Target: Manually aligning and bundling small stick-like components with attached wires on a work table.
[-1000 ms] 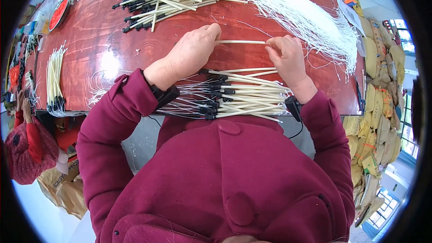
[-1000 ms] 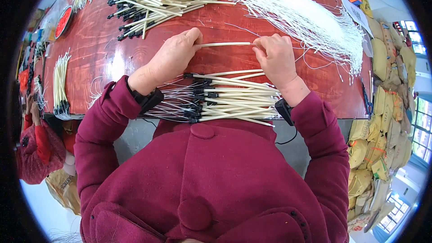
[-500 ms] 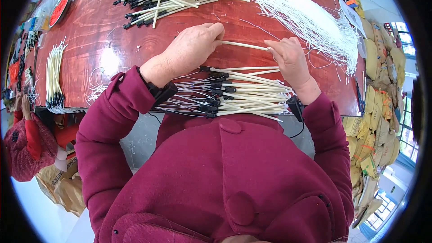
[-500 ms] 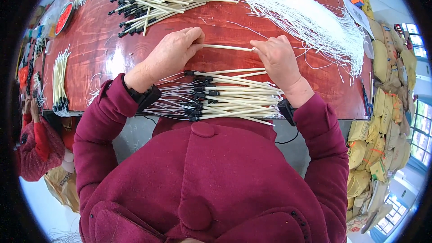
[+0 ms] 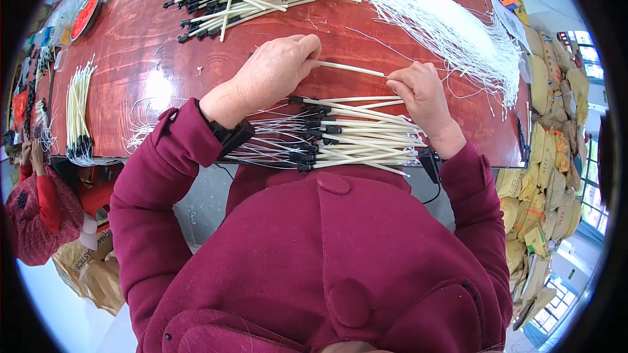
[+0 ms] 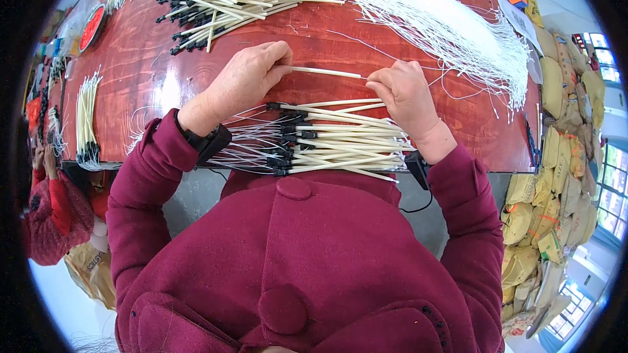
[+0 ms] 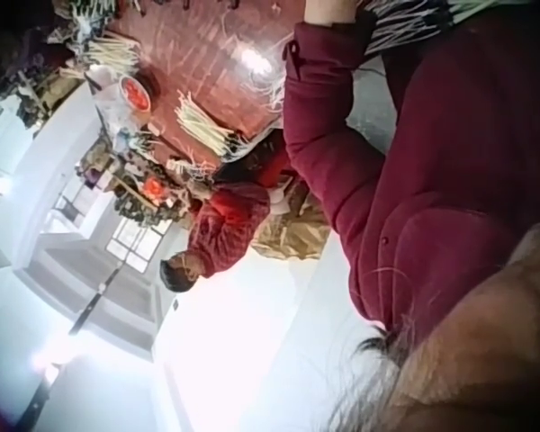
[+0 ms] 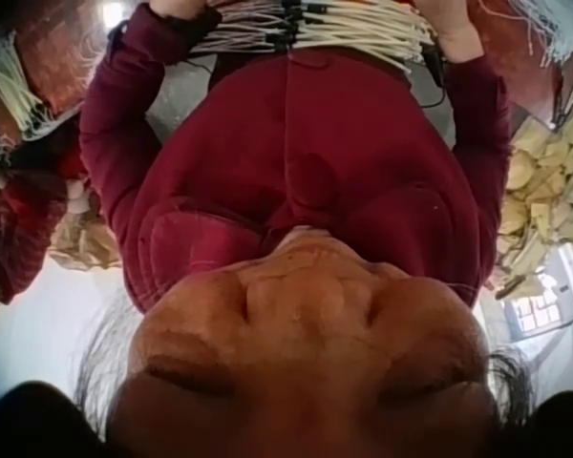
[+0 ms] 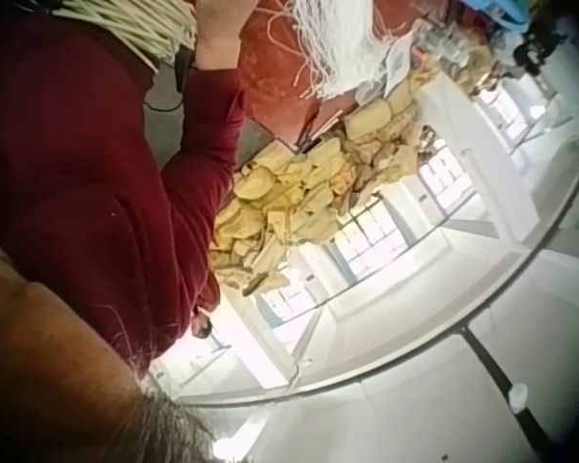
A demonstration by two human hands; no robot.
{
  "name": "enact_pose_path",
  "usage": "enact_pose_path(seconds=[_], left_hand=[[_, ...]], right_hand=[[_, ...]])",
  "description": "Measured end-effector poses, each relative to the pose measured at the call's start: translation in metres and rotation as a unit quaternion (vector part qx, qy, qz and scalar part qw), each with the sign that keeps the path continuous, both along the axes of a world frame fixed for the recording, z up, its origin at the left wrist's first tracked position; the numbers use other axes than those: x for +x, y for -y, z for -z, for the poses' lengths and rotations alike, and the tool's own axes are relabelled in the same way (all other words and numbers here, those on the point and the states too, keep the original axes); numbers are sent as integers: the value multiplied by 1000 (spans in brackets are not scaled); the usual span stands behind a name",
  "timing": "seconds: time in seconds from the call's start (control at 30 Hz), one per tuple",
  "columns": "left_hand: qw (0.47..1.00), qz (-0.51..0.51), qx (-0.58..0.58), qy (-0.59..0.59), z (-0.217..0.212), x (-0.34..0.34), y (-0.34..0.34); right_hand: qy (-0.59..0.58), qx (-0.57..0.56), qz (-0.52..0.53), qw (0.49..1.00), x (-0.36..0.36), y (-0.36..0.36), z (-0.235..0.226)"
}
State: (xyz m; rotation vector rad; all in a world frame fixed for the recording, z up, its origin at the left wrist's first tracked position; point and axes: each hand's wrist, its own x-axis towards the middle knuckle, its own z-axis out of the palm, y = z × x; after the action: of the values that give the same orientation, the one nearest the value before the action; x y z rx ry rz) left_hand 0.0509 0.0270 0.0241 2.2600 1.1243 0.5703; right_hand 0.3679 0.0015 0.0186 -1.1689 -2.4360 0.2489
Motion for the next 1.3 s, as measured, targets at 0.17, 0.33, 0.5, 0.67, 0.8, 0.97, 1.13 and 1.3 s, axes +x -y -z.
enact_pose_path(seconds=[0.17, 0.33, 0.5, 0.67, 0.8, 0.97, 1.13, 1.3], left_hand=[[1000, 1, 5, -6, 1, 1, -1], [1000, 6, 21, 0, 4, -1, -1], [999, 21, 34, -6, 6, 2, 0], [999, 35, 36, -12, 4, 13, 0], [999, 33, 34, -11, 9, 21, -2], [999, 32, 37, -4, 9, 16, -1], [998, 42, 54, 2, 6, 19, 2], [988, 38, 146, -35, 2, 19, 9]], right_hand=[[1, -1, -5, 1000, -3, 1, -2], [14, 13, -43, 999, -5, 0, -2], [35, 8, -60, 998, -6, 0, -1], [35, -6, -64, 997, 1, -1, 2], [28, -14, -67, 997, 2, -1, 2], [-25, -8, -52, 998, -15, 2, -8], [-8, 17, -53, 998, -27, 1, -13], [30, 19, -70, 997, -39, -3, -14]])
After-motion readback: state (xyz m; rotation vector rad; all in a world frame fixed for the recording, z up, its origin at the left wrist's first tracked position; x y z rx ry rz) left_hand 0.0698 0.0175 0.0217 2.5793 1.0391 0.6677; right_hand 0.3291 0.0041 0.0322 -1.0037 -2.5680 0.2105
